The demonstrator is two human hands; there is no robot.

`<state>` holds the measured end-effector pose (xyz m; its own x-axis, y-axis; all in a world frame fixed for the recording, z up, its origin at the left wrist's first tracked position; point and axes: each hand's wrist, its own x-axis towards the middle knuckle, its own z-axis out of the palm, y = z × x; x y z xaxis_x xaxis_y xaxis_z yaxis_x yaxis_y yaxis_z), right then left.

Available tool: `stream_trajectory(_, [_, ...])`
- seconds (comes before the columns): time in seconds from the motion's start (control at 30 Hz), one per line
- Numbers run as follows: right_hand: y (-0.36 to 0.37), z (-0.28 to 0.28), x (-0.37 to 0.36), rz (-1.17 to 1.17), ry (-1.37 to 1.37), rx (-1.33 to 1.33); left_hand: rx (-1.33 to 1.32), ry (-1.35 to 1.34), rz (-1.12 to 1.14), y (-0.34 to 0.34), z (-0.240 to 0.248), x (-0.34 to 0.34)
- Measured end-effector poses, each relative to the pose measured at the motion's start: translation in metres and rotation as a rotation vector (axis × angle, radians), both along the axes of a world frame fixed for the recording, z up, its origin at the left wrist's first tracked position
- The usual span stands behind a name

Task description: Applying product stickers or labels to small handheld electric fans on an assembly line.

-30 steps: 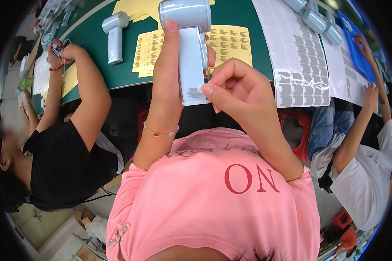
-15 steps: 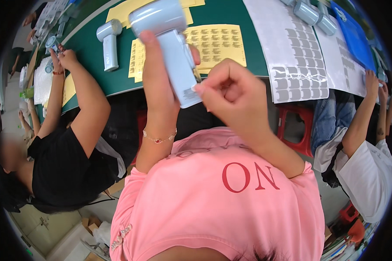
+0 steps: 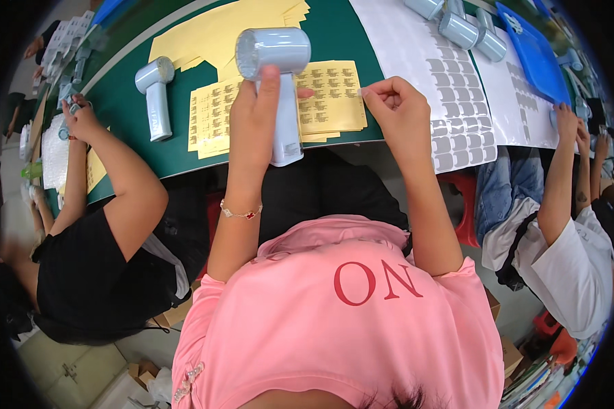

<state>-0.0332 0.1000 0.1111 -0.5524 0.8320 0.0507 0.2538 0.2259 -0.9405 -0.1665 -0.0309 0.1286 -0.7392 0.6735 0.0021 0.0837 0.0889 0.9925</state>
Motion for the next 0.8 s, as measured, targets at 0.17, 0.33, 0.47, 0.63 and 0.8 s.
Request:
stream_trajectory(0.17, [0.005,-0.001,-0.004,0.006,-0.117,0.046,-0.129,0.120,0.000,0.007,-0.010,0.000])
stream_trajectory(0.33, [0.006,-0.002,-0.007,-0.002,-0.073,-0.019,-0.145,0.135,-0.014,0.007,-0.014,0.000])
stream_trajectory(0.47, [0.006,-0.003,-0.010,0.012,-0.224,0.126,-0.157,0.173,-0.020,0.006,-0.014,0.000])
stream_trajectory(0.63, [0.004,-0.011,-0.016,0.010,-0.236,0.418,-0.217,0.217,-0.010,0.008,-0.011,-0.001])
stream_trajectory(0.8, [-0.020,0.019,-0.010,-0.071,-0.182,0.479,0.034,0.111,0.018,0.008,-0.019,-0.006])
